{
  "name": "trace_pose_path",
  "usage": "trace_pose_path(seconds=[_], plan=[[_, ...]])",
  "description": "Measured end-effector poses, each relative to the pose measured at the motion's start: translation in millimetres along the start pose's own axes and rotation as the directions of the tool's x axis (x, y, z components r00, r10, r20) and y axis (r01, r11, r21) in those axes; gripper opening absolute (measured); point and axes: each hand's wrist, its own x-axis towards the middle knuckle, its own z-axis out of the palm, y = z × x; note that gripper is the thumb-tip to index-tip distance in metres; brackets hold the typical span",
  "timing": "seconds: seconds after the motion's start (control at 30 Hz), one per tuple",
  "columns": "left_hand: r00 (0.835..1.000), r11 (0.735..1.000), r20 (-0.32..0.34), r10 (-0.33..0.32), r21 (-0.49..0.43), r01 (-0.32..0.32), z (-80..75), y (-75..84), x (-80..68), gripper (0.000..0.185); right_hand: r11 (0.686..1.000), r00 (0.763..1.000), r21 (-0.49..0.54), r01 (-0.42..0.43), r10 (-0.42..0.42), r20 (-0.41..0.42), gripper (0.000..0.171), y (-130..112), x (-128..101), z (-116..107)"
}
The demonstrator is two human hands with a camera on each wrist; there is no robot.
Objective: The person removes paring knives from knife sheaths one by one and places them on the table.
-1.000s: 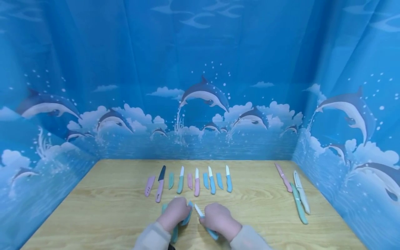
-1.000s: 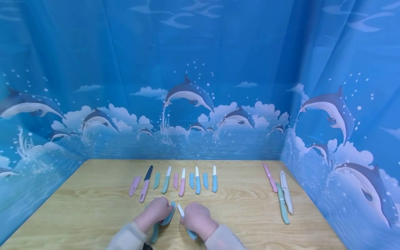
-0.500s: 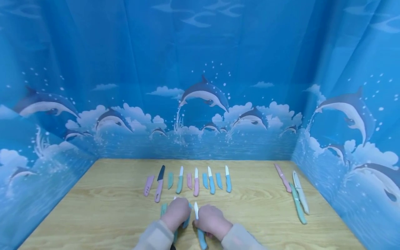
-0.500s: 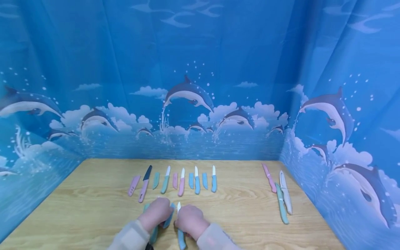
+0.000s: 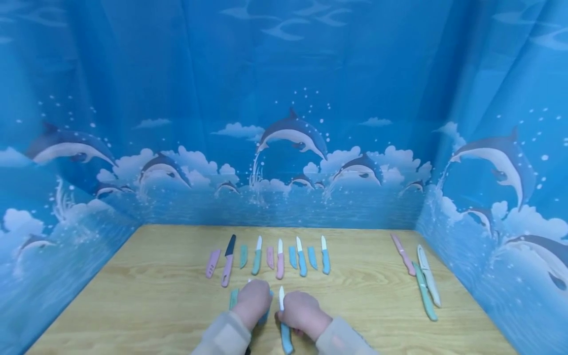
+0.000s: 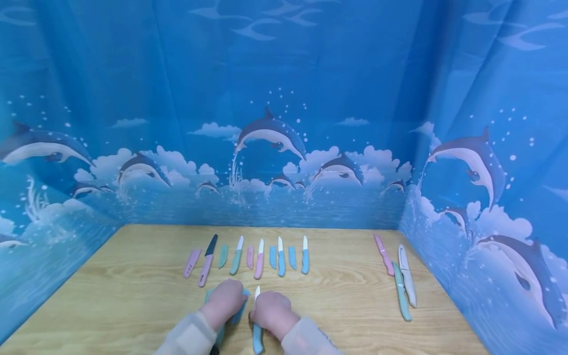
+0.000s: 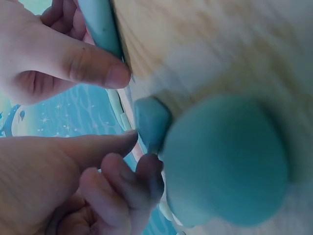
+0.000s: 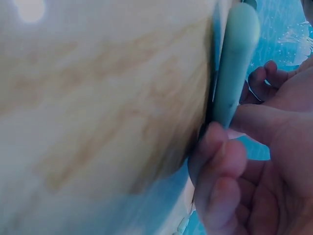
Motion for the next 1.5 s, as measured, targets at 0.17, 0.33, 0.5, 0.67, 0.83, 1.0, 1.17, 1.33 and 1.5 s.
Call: trace_pose_path(seconds=[0.17,0.33,0.5,0.67,0.83,1.0,1.17,1.33,1.5], plan=[[1.000,1.000,0.014,-0.005,-0.030,0.005,1.3,-0.9,0.9,0.017,1.000,1.000,-0.012,-0.023,0.022,-0.005,0.045,-1.2,1.1,0.0],[0.998,0.995,0.053,-0.023,-0.092,0.027,0.5,-1.9,2.7,0.016,1.000,1.000,-0.015,-0.022,0.022,-0.006,0.045,-1.7,1.5,0.4],[0.999,0.995,0.038,-0.022,-0.096,0.025,1.1,-2.6,3.0,0.014,1.000,1.000,-0.019,-0.010,0.010,-0.010,0.045,-2.6,1.0,0.3],[0.999,0.995,0.036,-0.020,-0.096,0.023,0.4,-3.7,4.1,0.013,1.000,1.000,-0.008,-0.003,0.003,-0.029,0.045,-1.9,0.4,0.0],[0.999,0.996,-0.021,0.024,-0.091,-0.026,1.3,-6.6,3.0,0.013,1.000,0.999,0.006,0.011,-0.011,-0.035,0.045,-0.4,0.4,1.3],[1.000,0.996,-0.001,0.010,-0.091,-0.010,0.9,-7.4,3.9,0.013,0.999,0.999,0.034,0.032,-0.031,-0.040,0.045,1.7,-1.5,2.0],[1.000,0.993,-0.013,0.010,-0.114,-0.011,2.1,-8.6,2.7,0.014,0.999,0.996,0.011,0.041,-0.040,-0.082,0.049,8.1,-7.7,-0.8],[1.000,0.992,-0.012,-0.004,-0.125,0.002,2.6,-8.7,1.8,0.013,0.998,0.989,-0.050,0.027,-0.034,-0.145,0.046,23.0,-13.3,-17.5],[1.000,0.991,-0.016,-0.017,-0.130,0.015,2.6,-8.2,2.4,0.013,1.000,0.975,0.014,-0.016,0.019,-0.223,0.039,49.5,-10.8,-39.4]])
